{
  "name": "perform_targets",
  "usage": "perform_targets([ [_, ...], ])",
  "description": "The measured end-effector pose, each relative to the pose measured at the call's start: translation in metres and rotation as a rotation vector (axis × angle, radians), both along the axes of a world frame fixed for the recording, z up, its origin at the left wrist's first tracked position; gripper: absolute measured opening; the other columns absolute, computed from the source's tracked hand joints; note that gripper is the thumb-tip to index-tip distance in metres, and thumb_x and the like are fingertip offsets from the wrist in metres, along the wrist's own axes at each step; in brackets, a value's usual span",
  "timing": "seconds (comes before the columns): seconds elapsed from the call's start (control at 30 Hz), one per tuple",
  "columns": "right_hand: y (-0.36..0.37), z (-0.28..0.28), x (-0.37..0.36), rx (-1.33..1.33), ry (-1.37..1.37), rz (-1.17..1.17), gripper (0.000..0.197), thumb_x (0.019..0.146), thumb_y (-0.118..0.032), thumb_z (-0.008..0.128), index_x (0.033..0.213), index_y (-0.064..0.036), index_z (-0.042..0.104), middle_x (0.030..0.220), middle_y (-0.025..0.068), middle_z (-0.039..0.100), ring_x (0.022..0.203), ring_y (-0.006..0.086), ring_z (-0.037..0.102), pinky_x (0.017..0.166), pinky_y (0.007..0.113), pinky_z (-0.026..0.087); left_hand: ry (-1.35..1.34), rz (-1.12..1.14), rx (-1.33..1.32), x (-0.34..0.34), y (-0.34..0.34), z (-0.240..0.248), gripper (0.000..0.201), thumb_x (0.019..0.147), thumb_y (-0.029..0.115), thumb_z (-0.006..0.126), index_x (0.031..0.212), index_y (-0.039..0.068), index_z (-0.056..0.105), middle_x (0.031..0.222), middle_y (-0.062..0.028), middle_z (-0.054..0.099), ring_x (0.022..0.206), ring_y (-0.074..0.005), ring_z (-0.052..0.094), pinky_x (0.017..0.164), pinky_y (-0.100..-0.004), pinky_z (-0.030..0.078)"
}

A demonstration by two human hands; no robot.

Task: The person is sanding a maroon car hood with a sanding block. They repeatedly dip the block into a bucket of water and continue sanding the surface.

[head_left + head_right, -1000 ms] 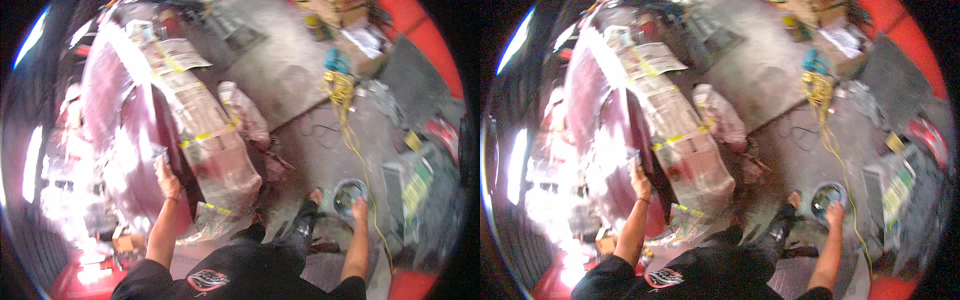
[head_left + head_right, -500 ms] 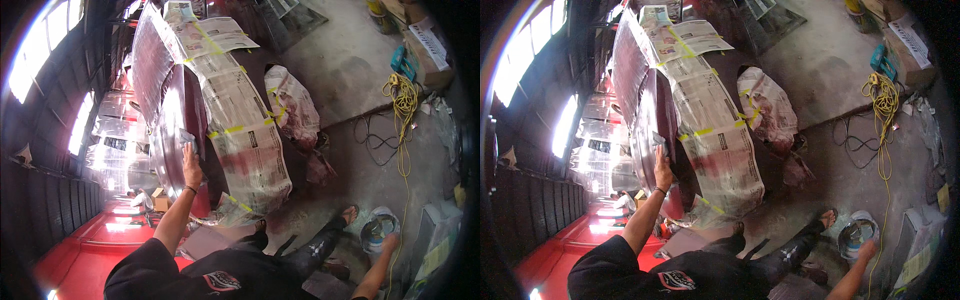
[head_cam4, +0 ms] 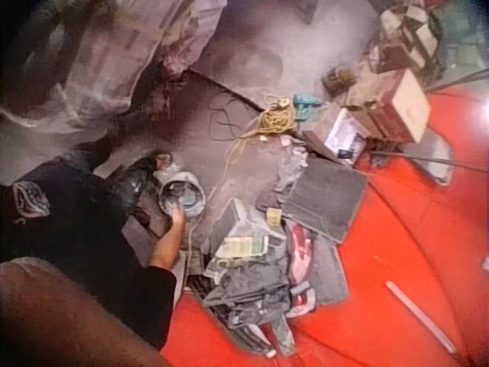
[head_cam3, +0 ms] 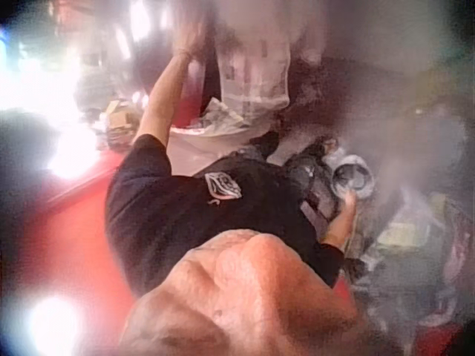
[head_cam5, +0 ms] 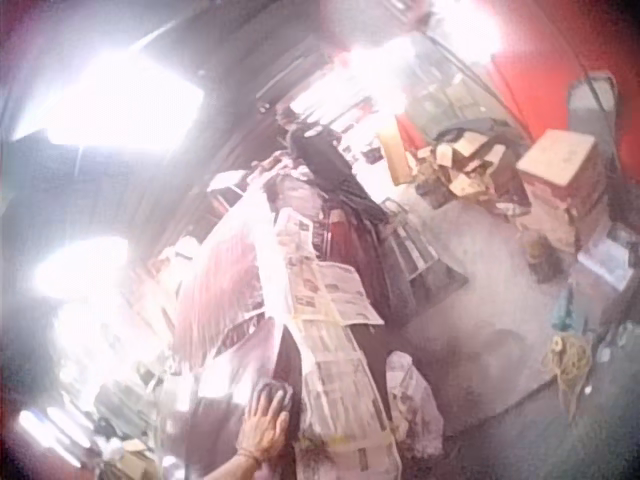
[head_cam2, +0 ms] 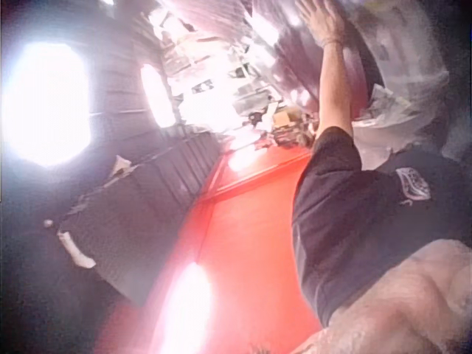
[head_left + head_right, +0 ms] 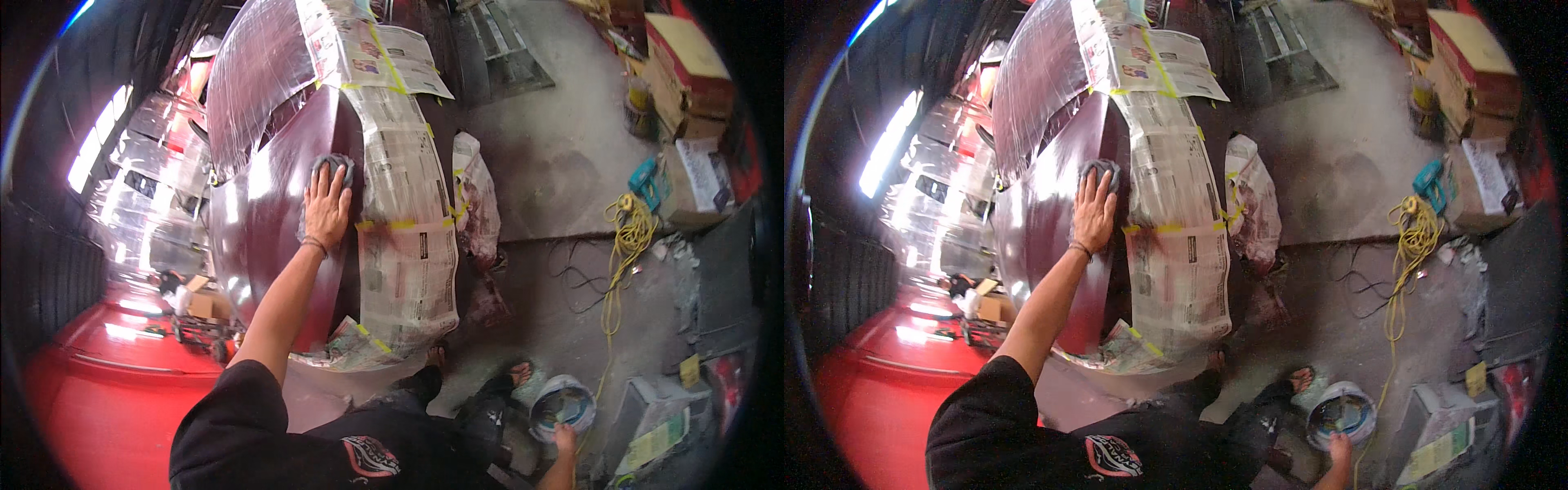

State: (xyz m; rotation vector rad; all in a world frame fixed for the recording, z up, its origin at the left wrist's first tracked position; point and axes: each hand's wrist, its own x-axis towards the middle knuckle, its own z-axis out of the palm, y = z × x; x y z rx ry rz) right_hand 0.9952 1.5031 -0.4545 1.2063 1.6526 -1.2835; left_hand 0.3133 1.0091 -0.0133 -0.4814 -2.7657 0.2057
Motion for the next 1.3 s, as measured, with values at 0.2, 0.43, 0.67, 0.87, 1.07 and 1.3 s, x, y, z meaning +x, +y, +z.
perform_targets([
  [0.2,-0.010,0.046,0.054,-0.057,0.101,-0.319,0.043,0.103,-0.038,0.078,0.120,0.0000,0.066,0.078,0.0066,0.068,0.065,0.0214,0.070,0.055,0.036,0.051,0.017,0.074,0.087,-0.070,0.013,0.009,0.063,0.113,0.050,0.047,0.170,0.024,0.041,0.180,-0.0160,0.031,0.165,-0.0464,0.027,0.129,-0.0720,0.023],
  [0.43,-0.045,0.128,0.049,0.079,0.013,-0.341,0.028,0.103,-0.038,0.076,0.095,-0.0130,0.064,0.069,0.0026,0.062,0.061,0.0192,0.065,0.053,0.038,0.044,-0.011,0.242,0.197,-0.160,0.052,0.022,0.069,0.113,0.059,0.041,0.173,0.025,0.037,0.183,-0.0145,0.028,0.168,-0.0445,0.023,0.129,-0.0754,0.019],
  [0.67,-0.051,0.145,0.113,0.097,-0.171,-0.345,0.047,0.105,-0.044,0.068,0.137,-0.0107,0.061,0.100,0.0041,0.074,0.075,0.0261,0.077,0.073,0.053,0.055,-0.022,0.185,0.162,-0.196,0.063,0.035,0.071,0.112,0.062,0.043,0.172,0.025,0.039,0.183,-0.0151,0.027,0.168,-0.0451,0.023,0.128,-0.0764,0.020],
  [0.87,-0.050,0.155,0.117,0.032,-0.260,-0.339,0.031,0.104,-0.040,0.068,0.116,-0.0119,0.069,0.087,0.0024,0.070,0.072,0.0246,0.076,0.068,0.049,0.055,0.014,-0.064,-0.145,-0.151,0.066,0.023,0.069,0.112,0.062,0.042,0.166,0.019,0.051,0.181,-0.0125,0.030,0.168,-0.0419,0.022,0.129,-0.0740,0.021],
  [1.07,-0.080,0.134,0.164,0.129,0.052,-0.138,0.030,0.104,-0.035,0.067,0.107,-0.0059,0.072,0.084,0.0052,0.072,0.067,0.0240,0.074,0.053,0.037,0.049,-0.003,-0.116,-0.277,-0.103,0.046,0.009,0.076,0.112,0.065,0.040,0.164,0.011,0.052,0.180,-0.0087,0.034,0.169,-0.0356,0.021,0.130,-0.0729,0.020],
  [1.3,-0.115,0.161,0.141,0.083,0.196,-0.218,0.033,0.103,-0.030,0.068,0.107,0.0023,0.075,0.086,0.0092,0.074,0.072,0.0245,0.071,0.072,0.040,0.057,-0.082,-0.278,-0.275,-0.017,0.003,0.003,0.072,0.112,0.059,0.046,0.163,0.008,0.052,0.179,-0.0098,0.036,0.168,-0.0359,0.023,0.132,-0.0694,0.018],
])
